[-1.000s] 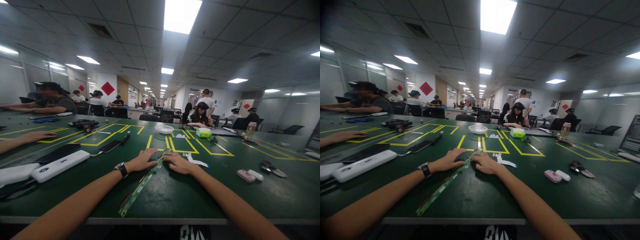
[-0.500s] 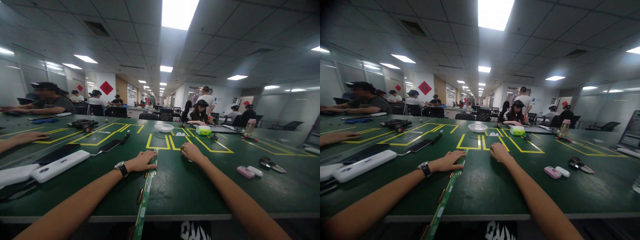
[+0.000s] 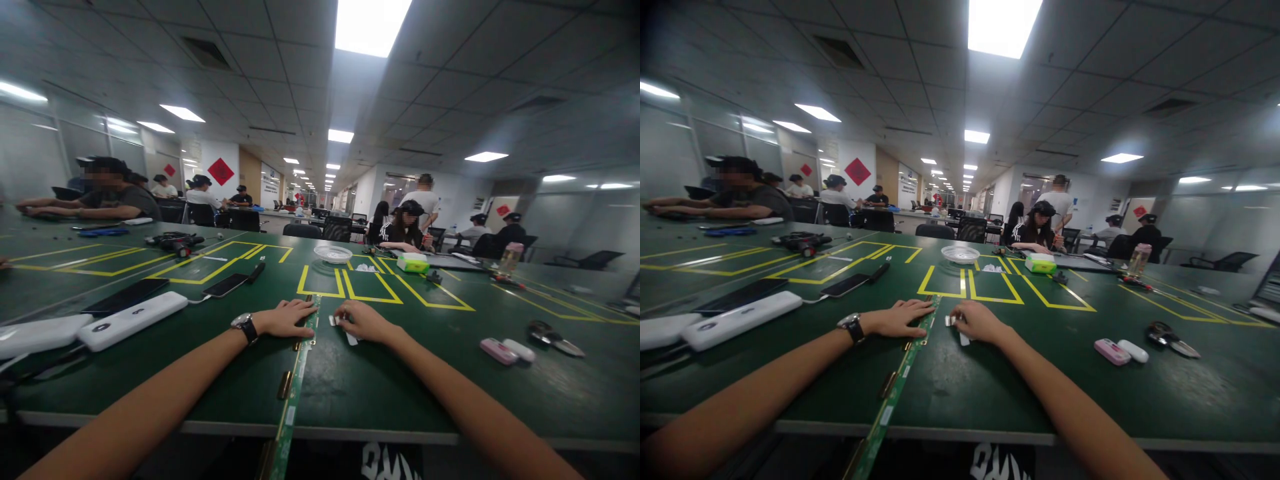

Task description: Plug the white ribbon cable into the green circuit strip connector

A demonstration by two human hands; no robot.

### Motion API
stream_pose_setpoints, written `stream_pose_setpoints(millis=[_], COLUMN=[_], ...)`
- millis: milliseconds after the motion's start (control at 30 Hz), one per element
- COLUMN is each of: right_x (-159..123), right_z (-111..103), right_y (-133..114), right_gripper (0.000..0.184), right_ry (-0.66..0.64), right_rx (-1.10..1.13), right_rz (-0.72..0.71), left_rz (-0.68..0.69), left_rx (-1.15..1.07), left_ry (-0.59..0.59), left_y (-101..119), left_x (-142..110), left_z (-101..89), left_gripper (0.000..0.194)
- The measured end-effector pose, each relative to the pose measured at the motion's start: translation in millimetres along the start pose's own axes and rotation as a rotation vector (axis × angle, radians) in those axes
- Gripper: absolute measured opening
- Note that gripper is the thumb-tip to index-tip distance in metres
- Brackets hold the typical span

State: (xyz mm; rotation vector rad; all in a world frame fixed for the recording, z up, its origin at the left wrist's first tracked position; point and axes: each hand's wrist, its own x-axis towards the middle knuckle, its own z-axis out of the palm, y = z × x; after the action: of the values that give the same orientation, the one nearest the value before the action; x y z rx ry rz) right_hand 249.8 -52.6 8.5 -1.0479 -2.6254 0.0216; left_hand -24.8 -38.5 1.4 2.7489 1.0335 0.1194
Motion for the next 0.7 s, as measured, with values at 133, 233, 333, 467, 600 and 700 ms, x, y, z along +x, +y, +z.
stream_pose_setpoints(millis=[133,233,333,467,600,700], right_x=[5,6,6,7,7,7], right_z=[7,8,9,11,13,13], right_y=[-22,-26,-25,-24,-25,-25], right_gripper=[0.020,0.018,0.018,0.019,0.019,0.018], right_ry=[0.029,0.049,0.058,0.061,0.062,0.065], right_rx=[-0.020,-0.020,-0.008,-0.003,-0.019,-0.024], right_rz=[-0.018,0.031,0.046,0.045,0.047,0.055], left_rz=[-0.027,-0.043,-0.056,-0.071,-0.066,-0.057], left_rx=[0.030,0.042,0.040,0.027,0.019,0.012], left_ry=[0.043,0.049,0.041,0.034,0.037,0.046], left_y=[3,6,9,11,10,8], left_x=[2,3,3,3,4,4], left_z=[5.5,8.0,7.4,5.7,7.3,9.3], left_gripper=[0.076,0.076,0.078,0.077,0.077,0.076])
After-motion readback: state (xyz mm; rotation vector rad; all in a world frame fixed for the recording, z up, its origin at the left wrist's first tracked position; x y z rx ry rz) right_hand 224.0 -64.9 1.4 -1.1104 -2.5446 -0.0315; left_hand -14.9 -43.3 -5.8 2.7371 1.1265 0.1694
